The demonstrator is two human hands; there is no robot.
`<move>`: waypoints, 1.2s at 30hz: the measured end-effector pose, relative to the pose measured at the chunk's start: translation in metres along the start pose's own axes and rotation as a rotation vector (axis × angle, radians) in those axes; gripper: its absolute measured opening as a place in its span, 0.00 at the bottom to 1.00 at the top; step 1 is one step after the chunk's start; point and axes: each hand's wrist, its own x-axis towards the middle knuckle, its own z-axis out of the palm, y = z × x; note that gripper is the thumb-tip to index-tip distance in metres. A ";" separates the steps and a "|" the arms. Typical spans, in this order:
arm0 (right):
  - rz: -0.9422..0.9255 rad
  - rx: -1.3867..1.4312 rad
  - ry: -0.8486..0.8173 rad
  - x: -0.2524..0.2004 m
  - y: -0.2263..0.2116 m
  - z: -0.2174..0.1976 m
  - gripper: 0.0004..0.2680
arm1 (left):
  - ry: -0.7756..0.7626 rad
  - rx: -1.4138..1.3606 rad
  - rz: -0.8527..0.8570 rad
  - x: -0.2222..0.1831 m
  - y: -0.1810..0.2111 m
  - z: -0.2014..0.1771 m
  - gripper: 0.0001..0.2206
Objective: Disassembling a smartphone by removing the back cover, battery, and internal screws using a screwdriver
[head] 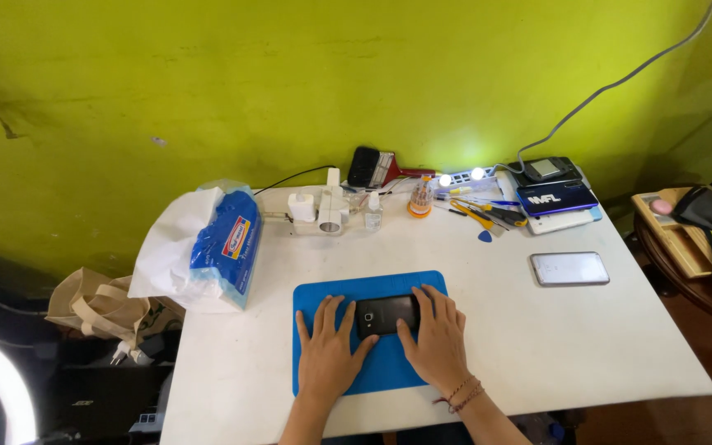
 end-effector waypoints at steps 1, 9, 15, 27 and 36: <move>0.002 0.001 -0.001 0.003 0.000 0.000 0.20 | -0.002 0.000 0.001 0.001 0.001 0.000 0.29; -0.153 -0.087 -0.169 0.024 0.003 -0.001 0.22 | -0.012 -0.060 -0.009 0.010 -0.003 0.003 0.29; -0.269 0.045 -0.217 0.030 0.020 -0.005 0.24 | -0.004 -0.275 0.160 0.015 -0.034 -0.006 0.23; -0.248 0.177 -0.183 0.026 0.023 -0.003 0.25 | 0.340 -0.578 -0.269 0.014 -0.039 -0.019 0.15; -0.307 0.184 -0.210 0.026 0.022 -0.004 0.25 | 0.299 -0.571 -0.193 0.016 -0.045 -0.011 0.15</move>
